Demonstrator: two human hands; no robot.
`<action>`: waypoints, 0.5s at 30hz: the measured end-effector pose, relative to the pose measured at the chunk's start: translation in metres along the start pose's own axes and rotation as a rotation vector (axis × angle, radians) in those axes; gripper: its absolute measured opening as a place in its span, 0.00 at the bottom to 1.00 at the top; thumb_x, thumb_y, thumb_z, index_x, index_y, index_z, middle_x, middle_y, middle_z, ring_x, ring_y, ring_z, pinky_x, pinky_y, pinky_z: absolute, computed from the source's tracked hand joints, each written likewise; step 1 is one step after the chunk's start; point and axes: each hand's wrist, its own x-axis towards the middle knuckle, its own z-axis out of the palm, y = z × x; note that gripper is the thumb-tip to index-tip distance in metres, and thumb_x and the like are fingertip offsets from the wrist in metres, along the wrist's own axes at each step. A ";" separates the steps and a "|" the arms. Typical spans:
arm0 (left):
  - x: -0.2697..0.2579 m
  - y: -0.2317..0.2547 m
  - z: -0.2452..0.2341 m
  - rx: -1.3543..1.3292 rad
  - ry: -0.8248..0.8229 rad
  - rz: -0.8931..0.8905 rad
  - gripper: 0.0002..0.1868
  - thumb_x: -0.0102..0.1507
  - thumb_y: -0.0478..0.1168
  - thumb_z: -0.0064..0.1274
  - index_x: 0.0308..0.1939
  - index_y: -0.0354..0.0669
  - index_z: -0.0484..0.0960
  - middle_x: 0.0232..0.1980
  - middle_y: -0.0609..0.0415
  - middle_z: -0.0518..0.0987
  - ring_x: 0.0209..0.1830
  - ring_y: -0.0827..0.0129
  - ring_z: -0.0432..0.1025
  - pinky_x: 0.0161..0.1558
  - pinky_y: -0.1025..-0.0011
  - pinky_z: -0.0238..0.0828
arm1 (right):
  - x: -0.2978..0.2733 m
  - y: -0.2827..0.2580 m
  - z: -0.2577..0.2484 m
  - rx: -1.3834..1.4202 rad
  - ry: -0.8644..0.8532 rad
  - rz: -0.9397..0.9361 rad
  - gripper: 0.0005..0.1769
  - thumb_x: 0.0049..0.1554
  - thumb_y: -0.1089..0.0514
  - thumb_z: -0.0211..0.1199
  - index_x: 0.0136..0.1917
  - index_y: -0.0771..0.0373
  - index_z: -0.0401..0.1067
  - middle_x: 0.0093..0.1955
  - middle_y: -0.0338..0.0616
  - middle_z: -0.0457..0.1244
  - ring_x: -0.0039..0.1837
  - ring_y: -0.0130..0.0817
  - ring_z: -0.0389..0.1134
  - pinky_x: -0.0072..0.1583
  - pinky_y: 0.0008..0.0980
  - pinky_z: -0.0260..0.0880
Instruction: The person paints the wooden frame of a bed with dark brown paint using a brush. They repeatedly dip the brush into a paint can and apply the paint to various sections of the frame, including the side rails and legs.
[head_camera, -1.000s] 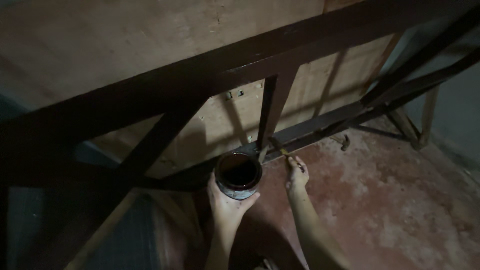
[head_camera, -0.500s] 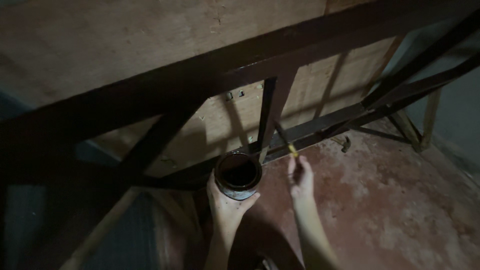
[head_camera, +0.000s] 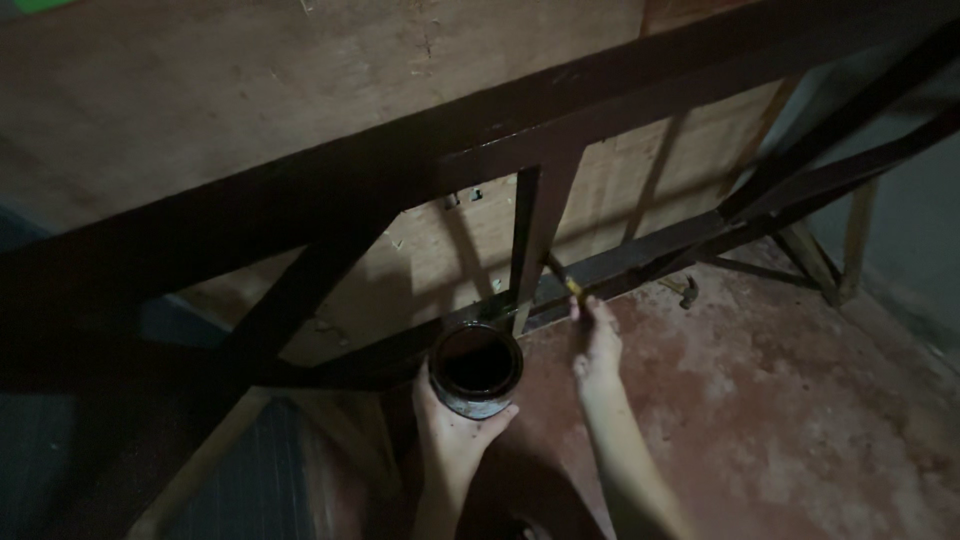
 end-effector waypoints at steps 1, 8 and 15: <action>0.000 0.001 0.001 -0.006 0.012 -0.010 0.63 0.40 0.35 0.78 0.72 0.31 0.54 0.67 0.39 0.64 0.66 0.52 0.68 0.66 0.56 0.70 | -0.014 -0.013 0.012 0.042 -0.006 -0.002 0.07 0.58 0.66 0.65 0.49 0.69 0.70 0.50 0.47 0.67 0.55 0.39 0.71 0.60 0.31 0.75; 0.013 0.010 -0.002 0.314 0.080 0.050 0.62 0.35 0.42 0.81 0.68 0.30 0.62 0.63 0.36 0.70 0.63 0.48 0.68 0.63 0.55 0.66 | -0.029 -0.006 -0.021 -0.074 0.274 -0.170 0.10 0.54 0.69 0.67 0.43 0.64 0.66 0.47 0.48 0.68 0.51 0.40 0.73 0.61 0.38 0.77; 0.007 0.012 0.001 -0.129 0.047 -0.035 0.62 0.43 0.41 0.78 0.73 0.31 0.55 0.69 0.37 0.62 0.69 0.51 0.64 0.67 0.56 0.64 | -0.016 0.009 0.001 -0.054 0.030 -0.085 0.05 0.57 0.68 0.65 0.47 0.66 0.72 0.49 0.48 0.68 0.51 0.39 0.70 0.58 0.35 0.73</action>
